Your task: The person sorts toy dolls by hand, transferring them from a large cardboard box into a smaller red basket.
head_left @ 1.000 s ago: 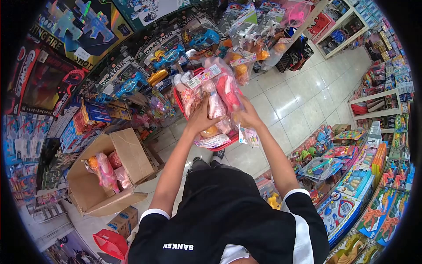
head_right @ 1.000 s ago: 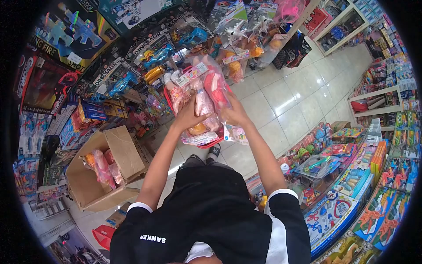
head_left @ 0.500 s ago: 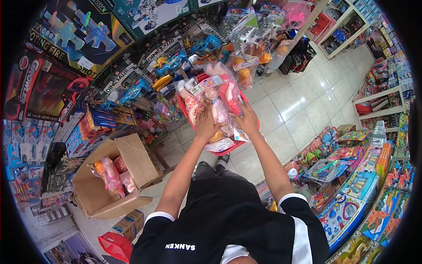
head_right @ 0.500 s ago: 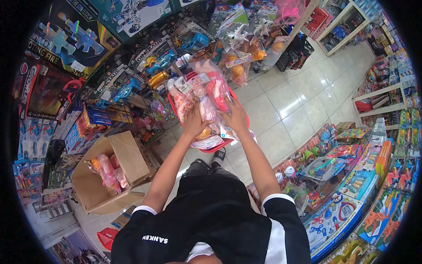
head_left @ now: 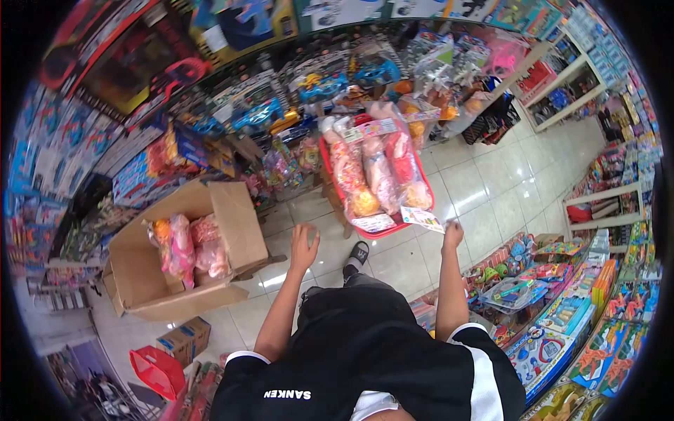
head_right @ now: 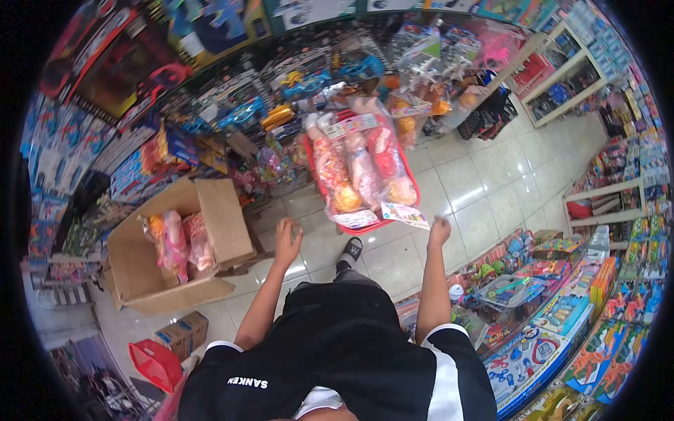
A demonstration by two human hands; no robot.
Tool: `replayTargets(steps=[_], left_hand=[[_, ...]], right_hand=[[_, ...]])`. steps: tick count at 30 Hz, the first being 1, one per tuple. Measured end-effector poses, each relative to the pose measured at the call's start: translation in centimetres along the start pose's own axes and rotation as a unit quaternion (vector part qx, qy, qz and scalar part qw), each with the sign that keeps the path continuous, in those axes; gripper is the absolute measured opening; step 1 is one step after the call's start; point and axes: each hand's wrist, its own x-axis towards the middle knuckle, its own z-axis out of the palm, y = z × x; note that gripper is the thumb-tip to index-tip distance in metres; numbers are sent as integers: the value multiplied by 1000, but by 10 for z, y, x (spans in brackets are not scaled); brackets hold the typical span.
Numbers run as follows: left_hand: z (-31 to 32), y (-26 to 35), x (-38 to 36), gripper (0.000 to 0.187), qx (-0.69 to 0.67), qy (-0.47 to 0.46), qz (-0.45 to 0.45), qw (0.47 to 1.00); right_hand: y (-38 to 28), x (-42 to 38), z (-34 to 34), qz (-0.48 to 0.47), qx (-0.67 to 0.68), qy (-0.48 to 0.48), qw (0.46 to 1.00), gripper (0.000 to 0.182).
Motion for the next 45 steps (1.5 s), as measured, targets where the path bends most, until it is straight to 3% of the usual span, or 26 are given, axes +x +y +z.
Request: replayTargets(steps=[1,5,7,8,9,10,12,13,14,15,16,19,20,24,27,29,30,32,35,36,37,39,41,43,44,45], left_hand=[[3,-29,-32,23,-14,-25,-21,999],[-10,-109,-174,30,19,-225,-276,934],[-26,-138,-241,35,42,-354,-301,885],[7,-188,-296,35,36,-345,-312,885],[17,-238,-350,38,117,-436,-313,836],[2,-245,-380,38,109,-427,-325,837],[-15,-252,-430,43,8,-505,-235,830],[-20,-247,-449,43,0,-494,-247,833],[-29,-232,-461,43,-92,-358,-437,820],[-42,-214,-469,43,-178,-202,-599,754],[-58,-196,-474,41,-212,-151,-627,735],[-65,-196,-522,41,-180,-134,-586,779],[-59,-204,-538,40,-234,-97,-618,744],[-65,-198,-570,39,-275,-40,-606,745],[-51,-213,-592,38,-245,-94,-577,773],[-57,-204,-590,36,-329,1,-631,702],[-49,-219,-603,36,-330,7,-634,699],[-32,-253,-630,34,-258,-85,-457,847],[-37,-264,-627,37,-133,16,-490,861],[-79,-232,-594,38,-272,75,-638,716],[-99,-229,-589,38,-269,76,-640,715],[-126,-242,-586,39,-224,-14,-584,780],[-141,-267,-591,37,-270,35,-608,745],[-178,-274,-579,36,-312,60,-710,629],[-188,-286,-577,35,-352,101,-723,585],[-206,-296,-575,35,-347,97,-724,588]], right_hand=[[31,-11,0,25,-56,-8,998,24],[93,-94,4,185,-180,-292,921,31],[116,-133,17,204,-266,-382,861,36],[115,-156,21,177,-314,-414,836,37],[114,-176,26,149,-360,-443,807,39],[116,-192,31,139,-371,-450,800,39],[123,-216,45,25,-479,-524,704,42],[124,-226,52,13,-488,-529,694,42],[123,-236,59,-2,-502,-536,679,43],[123,-246,66,-16,-516,-542,663,44],[122,-255,73,-24,-524,-546,654,44],[111,-283,93,-31,-529,-550,646,42],[106,-293,100,-39,-510,-552,658,40],[97,-330,135,-64,-503,-570,646,37],[86,-362,157,-82,-508,-579,632,36],[81,-380,169,-110,-509,-597,611,36],[77,-388,175,-114,-511,-599,606,36],[71,-406,188,-142,-544,-606,562,37],[65,-429,214,-127,-583,-614,517,39],[68,-433,224,-127,-583,-617,514,39],[73,-437,235,-127,-581,-619,513,40],[73,-453,257,-127,-574,-626,513,44],[65,-475,281,-135,-581,-640,483,40],[72,-491,305,-127,-564,-656,485,39],[70,-499,308,-153,-510,-671,516,35],[68,-506,311,-177,-455,-681,546,32]])
